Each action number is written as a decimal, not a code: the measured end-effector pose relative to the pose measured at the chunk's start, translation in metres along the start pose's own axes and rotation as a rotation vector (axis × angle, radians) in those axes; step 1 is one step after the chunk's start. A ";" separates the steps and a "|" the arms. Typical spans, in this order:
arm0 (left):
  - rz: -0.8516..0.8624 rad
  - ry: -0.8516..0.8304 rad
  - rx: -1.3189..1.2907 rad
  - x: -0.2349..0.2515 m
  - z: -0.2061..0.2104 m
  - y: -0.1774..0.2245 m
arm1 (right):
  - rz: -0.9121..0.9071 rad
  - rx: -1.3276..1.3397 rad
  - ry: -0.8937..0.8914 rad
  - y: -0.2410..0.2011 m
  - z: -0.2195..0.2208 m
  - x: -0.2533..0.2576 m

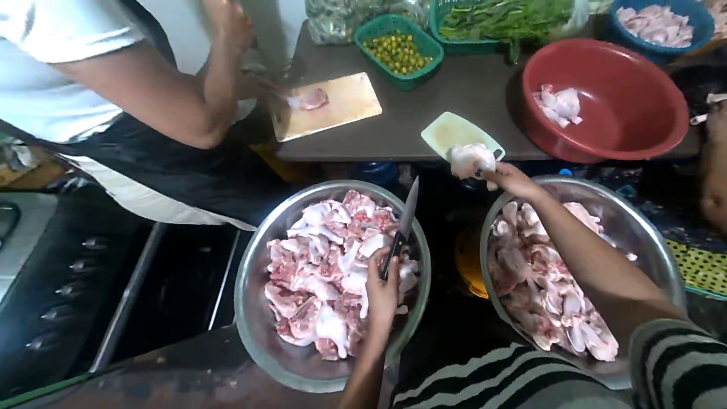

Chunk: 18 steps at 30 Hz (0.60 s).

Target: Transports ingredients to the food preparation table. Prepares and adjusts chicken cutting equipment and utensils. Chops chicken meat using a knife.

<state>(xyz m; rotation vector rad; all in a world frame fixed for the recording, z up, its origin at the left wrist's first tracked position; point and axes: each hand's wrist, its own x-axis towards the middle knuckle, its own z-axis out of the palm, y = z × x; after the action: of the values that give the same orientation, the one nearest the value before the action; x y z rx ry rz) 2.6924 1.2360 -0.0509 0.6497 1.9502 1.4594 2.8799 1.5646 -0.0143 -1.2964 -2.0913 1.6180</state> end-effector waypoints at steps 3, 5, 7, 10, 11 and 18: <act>-0.036 0.073 -0.009 -0.002 0.003 0.004 | -0.021 -0.023 -0.086 0.003 -0.021 0.045; -0.025 0.101 -0.018 0.001 0.005 0.004 | 0.015 -0.032 -0.165 0.010 -0.036 0.078; -0.003 0.094 -0.022 0.006 0.009 0.004 | 0.048 -0.076 -0.220 0.011 -0.047 0.105; -0.005 0.102 -0.057 0.018 0.016 0.011 | 0.078 -0.257 -0.249 0.008 -0.061 0.139; -0.015 0.108 -0.054 0.022 0.018 0.013 | 0.090 -0.370 -0.233 0.009 -0.064 0.149; -0.015 0.084 0.010 0.056 0.041 0.012 | -0.041 -0.714 0.254 0.029 -0.028 0.169</act>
<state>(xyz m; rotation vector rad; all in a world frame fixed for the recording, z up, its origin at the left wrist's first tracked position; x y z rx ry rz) 2.6835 1.3053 -0.0579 0.5851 2.0232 1.4904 2.8111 1.7075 -0.0859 -1.5185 -2.5893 0.6298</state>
